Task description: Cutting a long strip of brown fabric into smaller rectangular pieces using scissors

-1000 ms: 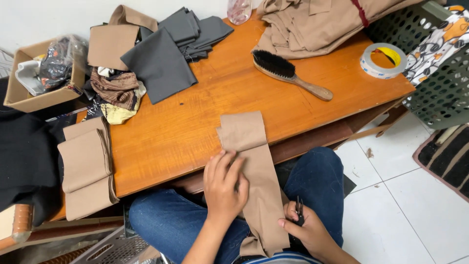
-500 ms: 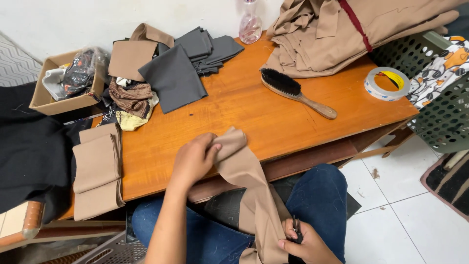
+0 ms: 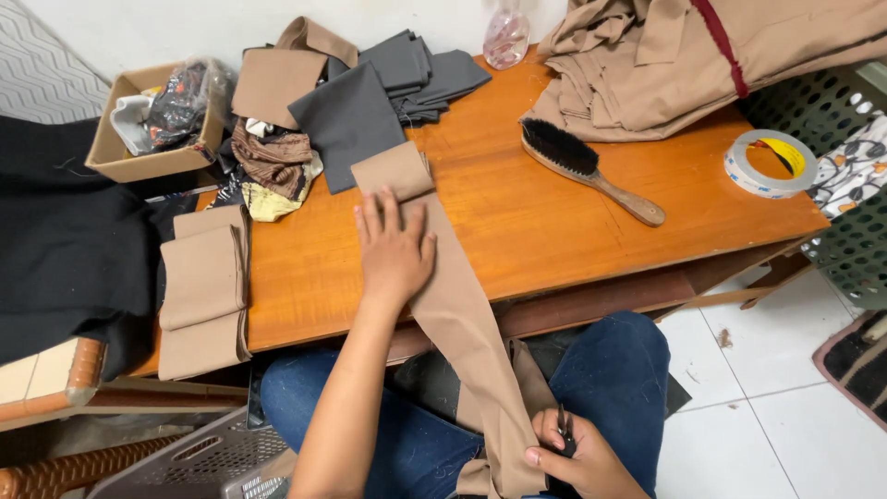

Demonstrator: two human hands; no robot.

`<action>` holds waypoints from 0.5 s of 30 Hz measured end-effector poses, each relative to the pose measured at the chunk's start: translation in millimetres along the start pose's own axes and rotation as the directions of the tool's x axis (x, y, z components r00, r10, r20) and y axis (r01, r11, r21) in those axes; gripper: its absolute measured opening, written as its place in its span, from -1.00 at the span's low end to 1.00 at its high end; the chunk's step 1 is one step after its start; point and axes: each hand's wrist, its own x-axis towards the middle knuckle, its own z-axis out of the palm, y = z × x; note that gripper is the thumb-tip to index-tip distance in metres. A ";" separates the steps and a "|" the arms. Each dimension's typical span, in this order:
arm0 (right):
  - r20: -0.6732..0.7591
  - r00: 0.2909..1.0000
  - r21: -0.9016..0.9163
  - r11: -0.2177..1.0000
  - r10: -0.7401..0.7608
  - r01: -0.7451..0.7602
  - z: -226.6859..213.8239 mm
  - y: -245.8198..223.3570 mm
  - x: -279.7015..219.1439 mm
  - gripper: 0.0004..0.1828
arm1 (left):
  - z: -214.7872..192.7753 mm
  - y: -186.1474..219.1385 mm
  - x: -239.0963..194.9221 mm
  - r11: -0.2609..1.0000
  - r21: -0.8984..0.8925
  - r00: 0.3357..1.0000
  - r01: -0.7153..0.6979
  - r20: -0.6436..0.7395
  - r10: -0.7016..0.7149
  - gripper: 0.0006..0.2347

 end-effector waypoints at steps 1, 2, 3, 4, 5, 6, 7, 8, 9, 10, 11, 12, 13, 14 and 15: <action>0.028 1.000 0.019 1.000 0.001 -0.002 0.7 -1.8 2.5 -0.60 | 7.1 -9.0 8.0 0.998 0.024 0.985 0.054 -0.167 -0.049 -0.61; 0.051 0.999 0.041 0.999 0.015 -0.017 2.5 -2.2 0.3 -0.59 | 17.6 -17.2 12.6 0.993 0.036 0.944 0.110 -0.316 -0.093 -0.60; 0.054 0.998 0.043 0.999 0.022 -0.024 3.6 -3.9 2.4 -0.59 | 0.9 -7.5 -1.4 0.993 0.036 0.945 0.116 -0.311 -0.099 -0.60; 0.053 0.998 0.063 0.998 0.023 -0.027 4.6 -5.1 2.9 -0.59 | -14.3 3.2 -15.5 0.981 -0.190 0.894 0.030 -0.435 -0.112 -0.66; 0.051 0.998 0.083 0.996 0.025 -0.029 5.3 -6.1 3.8 -0.59 | -29.6 13.8 -28.7 0.917 -0.390 0.824 -0.084 -0.544 -0.156 -0.73; 0.051 0.998 0.082 0.996 0.036 -0.040 4.6 -5.2 3.4 -0.59 | -23.3 24.7 -54.8 0.915 -0.396 0.828 -0.077 -0.537 -0.163 -0.73; 0.055 0.997 0.113 0.992 0.051 -0.057 4.0 -4.4 2.5 -0.59 | -17.7 36.1 -81.3 0.856 -0.517 0.737 -0.028 -0.590 -0.331 -0.74; 0.054 0.997 0.139 0.988 0.053 -0.060 2.0 -4.1 5.0 -0.59 | -12.6 47.6 -103.4 0.776 -0.630 0.620 -0.015 -0.615 -0.488 -0.73; 0.048 0.998 0.134 0.989 0.050 -0.056 -0.7 1.1 6.5 -0.59 | 1.3 57.8 -121.7 0.773 -0.635 0.620 -0.022 -0.615 -0.488 -0.73; 0.046 0.998 0.176 0.984 0.031 -0.039 -2.4 7.0 5.9 -0.59 | 15.0 68.1 -142.0 0.496 -0.867 0.669 0.044 -0.344 -0.659 -0.59; 0.042 0.999 0.218 0.976 0.012 -0.021 -3.9 13.4 5.0 -0.58 | 28.9 78.2 -162.9 0.159 -0.979 0.692 0.131 -0.025 -0.722 -0.44; 0.040 0.999 0.220 0.975 0.022 -0.030 -0.4 8.9 2.7 -0.58 | 29.5 83.3 -169.0 0.154 -0.978 0.691 0.140 -0.015 -0.723 -0.44; 0.043 0.999 0.179 0.984 0.011 -0.018 3.7 4.5 -0.1 -0.59 | 29.9 88.3 -175.9 -0.272 -0.940 0.741 0.205 0.330 -0.585 -0.53; 0.056 0.998 0.137 0.991 -0.008 0.000 7.4 -0.6 0.8 -0.60 | 29.4 92.2 -180.7 -0.632 -0.722 0.752 0.284 0.576 -0.320 -0.61; 0.062 0.998 0.138 0.990 -0.005 -0.003 7.8 0.0 -1.2 -0.60 | 30.6 92.5 -182.3 -0.633 -0.722 0.750 0.280 0.576 -0.325 -0.61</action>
